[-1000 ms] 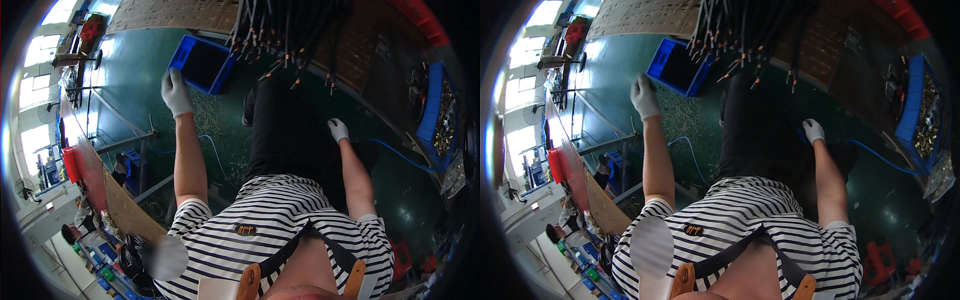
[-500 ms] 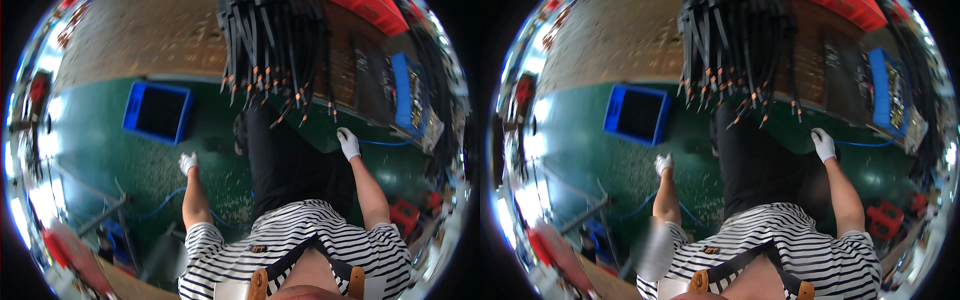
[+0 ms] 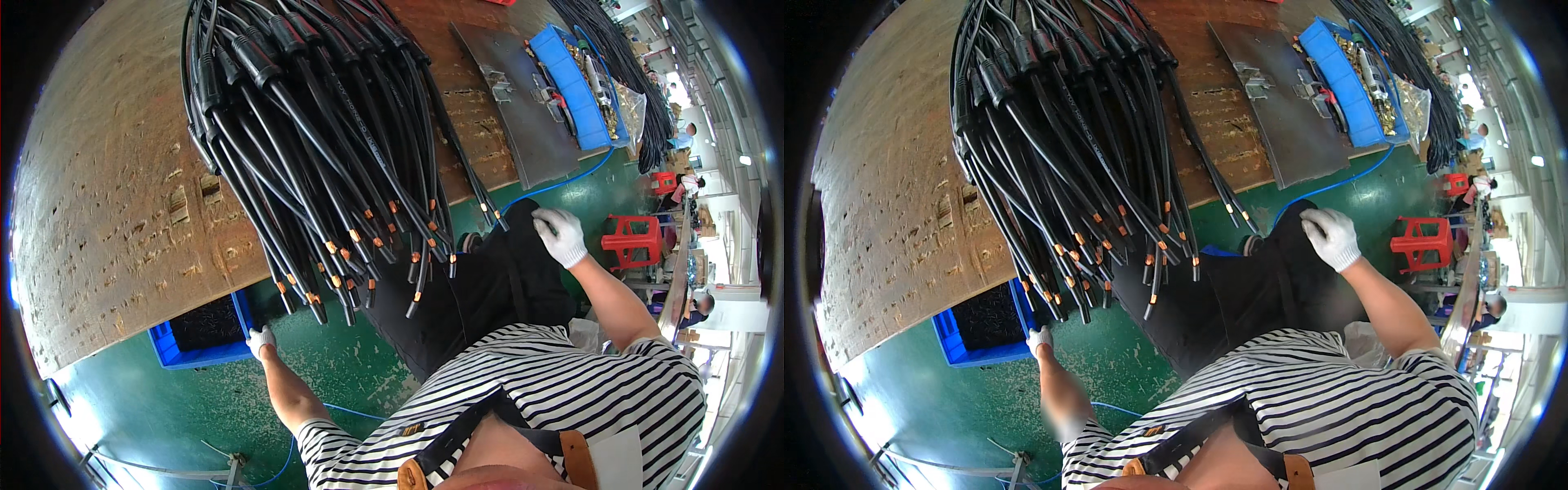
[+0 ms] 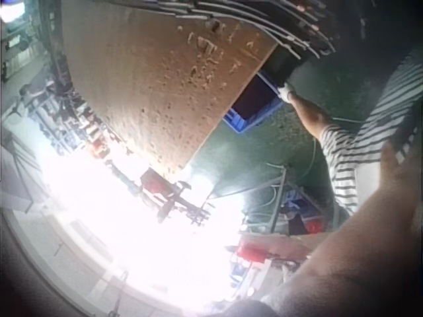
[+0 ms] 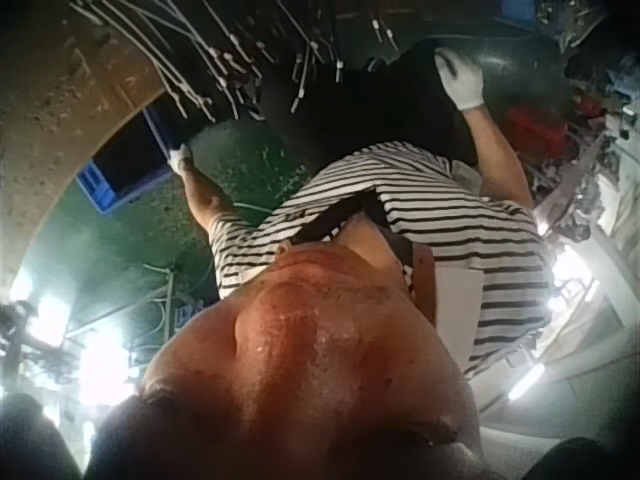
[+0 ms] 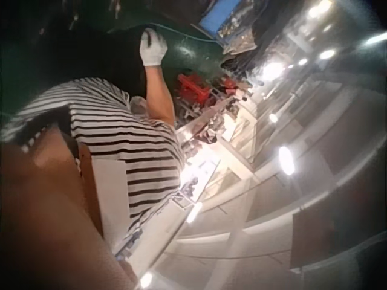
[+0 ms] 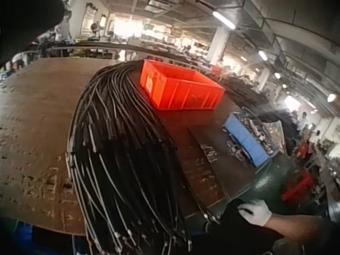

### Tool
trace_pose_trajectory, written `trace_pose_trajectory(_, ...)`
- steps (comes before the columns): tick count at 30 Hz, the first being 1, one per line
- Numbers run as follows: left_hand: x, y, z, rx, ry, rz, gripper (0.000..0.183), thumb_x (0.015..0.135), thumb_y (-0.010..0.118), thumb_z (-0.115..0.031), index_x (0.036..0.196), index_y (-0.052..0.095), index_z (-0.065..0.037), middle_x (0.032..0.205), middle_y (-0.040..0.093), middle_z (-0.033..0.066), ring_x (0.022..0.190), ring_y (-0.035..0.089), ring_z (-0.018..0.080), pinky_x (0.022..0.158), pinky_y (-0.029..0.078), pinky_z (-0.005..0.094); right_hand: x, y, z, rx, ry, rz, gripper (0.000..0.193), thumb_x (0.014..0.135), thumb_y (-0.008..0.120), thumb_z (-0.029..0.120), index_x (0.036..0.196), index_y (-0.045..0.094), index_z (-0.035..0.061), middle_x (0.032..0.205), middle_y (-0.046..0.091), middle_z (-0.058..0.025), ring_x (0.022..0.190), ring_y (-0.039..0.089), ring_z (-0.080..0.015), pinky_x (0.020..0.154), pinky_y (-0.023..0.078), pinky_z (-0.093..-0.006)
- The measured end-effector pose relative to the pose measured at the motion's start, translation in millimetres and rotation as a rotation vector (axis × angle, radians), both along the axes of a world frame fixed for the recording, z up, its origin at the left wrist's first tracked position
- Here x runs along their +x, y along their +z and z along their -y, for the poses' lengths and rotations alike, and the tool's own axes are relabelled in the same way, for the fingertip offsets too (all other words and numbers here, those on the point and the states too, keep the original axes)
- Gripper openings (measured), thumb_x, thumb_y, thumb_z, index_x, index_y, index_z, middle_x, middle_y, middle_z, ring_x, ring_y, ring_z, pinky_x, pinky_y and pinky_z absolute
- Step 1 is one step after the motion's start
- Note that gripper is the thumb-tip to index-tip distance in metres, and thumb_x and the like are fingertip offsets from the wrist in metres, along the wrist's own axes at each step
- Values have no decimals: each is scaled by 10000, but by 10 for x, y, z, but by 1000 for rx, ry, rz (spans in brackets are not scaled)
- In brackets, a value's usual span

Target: Assembling metal connectors onto the ends of thick black cables using an electric screwdriver.

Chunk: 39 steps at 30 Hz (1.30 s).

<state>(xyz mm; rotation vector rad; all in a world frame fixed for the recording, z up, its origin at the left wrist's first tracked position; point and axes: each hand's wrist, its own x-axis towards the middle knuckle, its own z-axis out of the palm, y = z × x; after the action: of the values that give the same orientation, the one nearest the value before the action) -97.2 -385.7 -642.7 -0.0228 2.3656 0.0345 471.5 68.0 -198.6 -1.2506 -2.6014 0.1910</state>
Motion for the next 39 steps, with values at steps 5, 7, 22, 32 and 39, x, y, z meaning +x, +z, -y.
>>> trace_pose_trajectory(5,363,87,-436,-90,80,-311,883,890,739,-522,1579,431,-63,1556,511,207,1381,574,391,1118,510,520,-536,943,165,314,390,-50,190,814,774,51,1002,756,38,903,749,-133,786,714,-348,750,579,-444)
trace_pose_trajectory(7,202,17,-71,-148,105,-392,893,887,744,-511,1589,417,-68,1562,510,192,1397,554,386,1125,502,529,-754,1127,164,290,413,-137,197,828,747,26,1025,738,17,916,741,-146,792,708,-362,755,576,-439)
trace_pose_trajectory(22,173,213,-163,288,45,31,788,844,754,-596,1365,681,-9,1353,717,245,1255,694,408,1064,529,465,-2842,1063,-51,-60,103,-91,993,861,769,694,1628,386,193,1507,543,-308,1268,641,-520,1058,540,-556)
trace_pose_trajectory(32,1457,4246,-1744,1368,271,-1194,412,1073,636,-225,1386,633,43,1308,659,207,1125,677,304,970,559,408,-2760,1248,-104,-217,101,17,944,858,762,460,1658,293,284,1489,493,-270,1182,693,-468,989,576,-555)
trace_pose_trajectory(39,1997,5969,-2891,836,-251,-830,1052,866,767,-660,1595,428,18,1635,417,301,1517,430,444,1233,381,488,-2626,1259,-139,-318,107,-109,952,846,775,371,1661,293,278,1508,478,-253,1188,693,-462,1007,574,-534)
